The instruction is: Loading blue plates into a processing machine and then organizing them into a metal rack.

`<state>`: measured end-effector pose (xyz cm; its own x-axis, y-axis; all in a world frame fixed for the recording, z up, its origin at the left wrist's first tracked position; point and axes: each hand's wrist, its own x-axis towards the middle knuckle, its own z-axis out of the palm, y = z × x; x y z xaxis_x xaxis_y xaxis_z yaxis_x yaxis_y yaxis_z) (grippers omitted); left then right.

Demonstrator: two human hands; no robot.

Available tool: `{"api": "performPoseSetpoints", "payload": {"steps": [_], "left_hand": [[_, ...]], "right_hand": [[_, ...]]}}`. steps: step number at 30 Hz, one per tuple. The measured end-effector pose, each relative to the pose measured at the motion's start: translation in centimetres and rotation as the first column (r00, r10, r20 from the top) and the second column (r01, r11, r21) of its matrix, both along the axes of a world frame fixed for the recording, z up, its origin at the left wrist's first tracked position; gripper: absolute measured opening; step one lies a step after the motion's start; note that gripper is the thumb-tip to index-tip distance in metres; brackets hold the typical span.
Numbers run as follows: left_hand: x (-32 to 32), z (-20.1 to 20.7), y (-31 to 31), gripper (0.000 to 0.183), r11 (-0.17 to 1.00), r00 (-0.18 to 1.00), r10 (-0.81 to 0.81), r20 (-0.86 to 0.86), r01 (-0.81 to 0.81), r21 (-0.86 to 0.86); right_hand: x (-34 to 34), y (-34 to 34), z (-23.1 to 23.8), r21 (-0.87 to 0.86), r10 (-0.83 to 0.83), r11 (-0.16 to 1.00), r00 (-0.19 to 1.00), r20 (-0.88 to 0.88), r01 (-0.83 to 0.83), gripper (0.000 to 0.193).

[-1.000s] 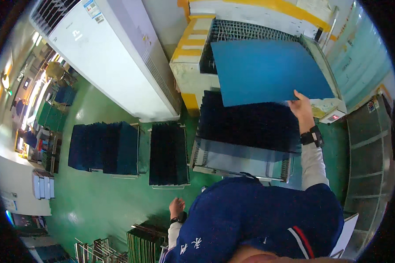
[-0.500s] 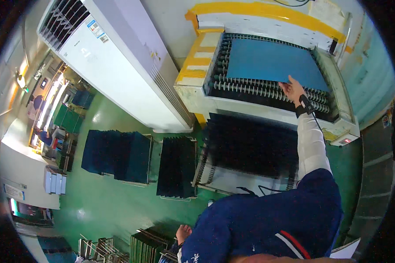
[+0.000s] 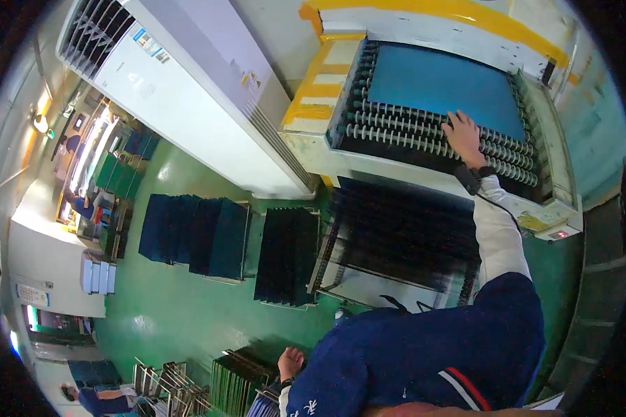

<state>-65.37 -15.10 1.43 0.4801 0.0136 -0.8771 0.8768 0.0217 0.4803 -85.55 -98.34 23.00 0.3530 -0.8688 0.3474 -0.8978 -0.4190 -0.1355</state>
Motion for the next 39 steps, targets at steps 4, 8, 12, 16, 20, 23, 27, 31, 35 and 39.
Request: {"api": "performPoseSetpoints", "payload": {"steps": [4, 8, 12, 16, 20, 23, 27, 31, 35, 39], "left_hand": [[-1.9, -0.5, 3.6, 0.018, 0.985, 0.966, -0.121, 0.230, 0.145, -0.091], [-3.0, 0.9, 2.0, 0.016, 0.985, 0.989, 0.150, -0.014, -0.151, -0.081], [-2.8, 1.6, 1.5, 0.017, 0.977, 0.993, 0.116, 0.000, -0.114, -0.180], [-2.9, -1.3, 3.1, 0.014, 0.992, 0.993, -0.082, 0.088, 0.090, -0.093], [-1.6, -2.5, 1.2, 0.030, 0.995, 0.998, 0.059, -0.029, -0.061, -0.080], [0.0, -8.0, 5.2, 0.035, 0.951, 0.945, -0.241, 0.223, 0.275, -0.140], [0.9, -10.5, 5.2, 0.039, 0.951, 0.964, -0.202, 0.173, 0.235, -0.201], [2.1, -9.1, 5.5, 0.036, 0.936, 0.930, -0.232, 0.286, 0.294, -0.195], [1.9, -6.3, 5.4, 0.034, 0.975, 0.997, -0.077, -0.008, 0.074, -0.207], [1.5, -6.0, 8.0, 0.035, 0.964, 0.997, -0.072, -0.034, 0.061, -0.259]], "right_hand": [[1.8, -3.0, -0.5, -0.001, 0.058, 0.998, 0.998, 0.010, -0.058, 0.052], [2.5, -4.4, 1.0, 0.071, 0.023, 0.997, 0.999, -0.045, -0.020, 0.054], [1.2, -7.6, -0.2, 0.047, 0.041, 0.998, 0.996, -0.081, -0.037, 0.054], [1.8, -3.0, 0.2, -0.052, 0.150, 0.987, 0.988, -0.034, -0.152, 0.050], [2.7, 8.2, 2.0, -0.003, 0.453, 0.879, 0.832, 0.321, -0.477, 0.035], [2.6, 19.8, 4.6, 0.333, 0.386, 0.695, 0.721, 0.575, -0.638, 0.027], [2.5, 32.2, 3.3, 0.551, 0.383, 0.368, 0.663, 0.644, -0.749, 0.021], [0.9, 39.5, 0.6, 0.377, 0.636, 0.527, 0.648, 0.419, -0.761, 0.034], [-0.5, 44.0, -1.4, 0.247, 0.672, 0.675, 0.718, 0.185, -0.695, 0.041], [-0.4, 47.7, -1.3, 0.228, 0.667, 0.729, 0.744, -0.025, -0.646, 0.046]]}}
